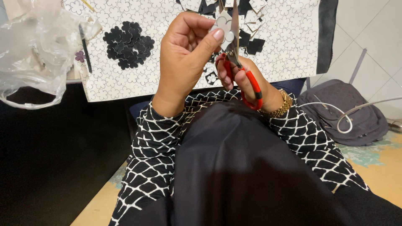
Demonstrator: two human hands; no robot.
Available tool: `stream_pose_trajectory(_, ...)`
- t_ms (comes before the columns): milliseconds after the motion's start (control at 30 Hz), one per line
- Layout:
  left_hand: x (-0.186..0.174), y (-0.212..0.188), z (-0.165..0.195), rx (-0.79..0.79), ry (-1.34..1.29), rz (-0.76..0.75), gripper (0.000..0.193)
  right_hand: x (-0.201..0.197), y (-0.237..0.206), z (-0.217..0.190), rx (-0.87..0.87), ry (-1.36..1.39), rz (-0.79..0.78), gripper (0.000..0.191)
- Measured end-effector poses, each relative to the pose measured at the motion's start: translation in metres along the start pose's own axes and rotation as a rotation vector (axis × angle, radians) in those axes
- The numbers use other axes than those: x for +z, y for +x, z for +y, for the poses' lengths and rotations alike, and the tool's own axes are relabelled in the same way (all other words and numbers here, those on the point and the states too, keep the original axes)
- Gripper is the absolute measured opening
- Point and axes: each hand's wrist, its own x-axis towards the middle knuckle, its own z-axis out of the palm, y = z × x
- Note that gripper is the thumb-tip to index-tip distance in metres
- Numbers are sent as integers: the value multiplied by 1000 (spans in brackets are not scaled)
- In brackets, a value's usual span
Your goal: The person sits holding small white fabric pieces on their lap and trims them into flower-like shapes with red-handled scissors, letting trimmed scraps fall onto a board covered with cut black and white flower shapes, and occasionally brushes scraps aside before continuing to cut.
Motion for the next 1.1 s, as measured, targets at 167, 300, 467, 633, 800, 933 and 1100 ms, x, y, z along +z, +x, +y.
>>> stream_pose_trajectory(167, 1, 1, 0, -9, -58, 15, 18, 0, 0, 2, -11, 19, -29, 86)
stream_pose_trajectory(300, 2, 2, -2, -43, -46, 1, 16, -1, 2, 4, -25, -22, -43, 88)
stream_pose_trajectory(467, 4, 1, -4, -69, -58, -15, 14, -1, 2, 3, -23, -63, -37, 86)
stream_pose_trajectory(633, 4, 2, -4, -72, -74, -2, 12, -1, 1, 2, -9, -56, -50, 80)
stream_pose_trajectory(800, 3, 2, -7, -61, -54, -16, 10, 2, 0, 8, 0, 31, 24, 83)
stream_pose_trajectory(933, 3, 3, -11, -35, -65, -7, 14, 2, 0, 12, -10, 24, 48, 83)
stream_pose_trajectory(1100, 4, 2, -13, -46, -77, 11, 16, 7, 2, 14, -56, -12, 91, 78)
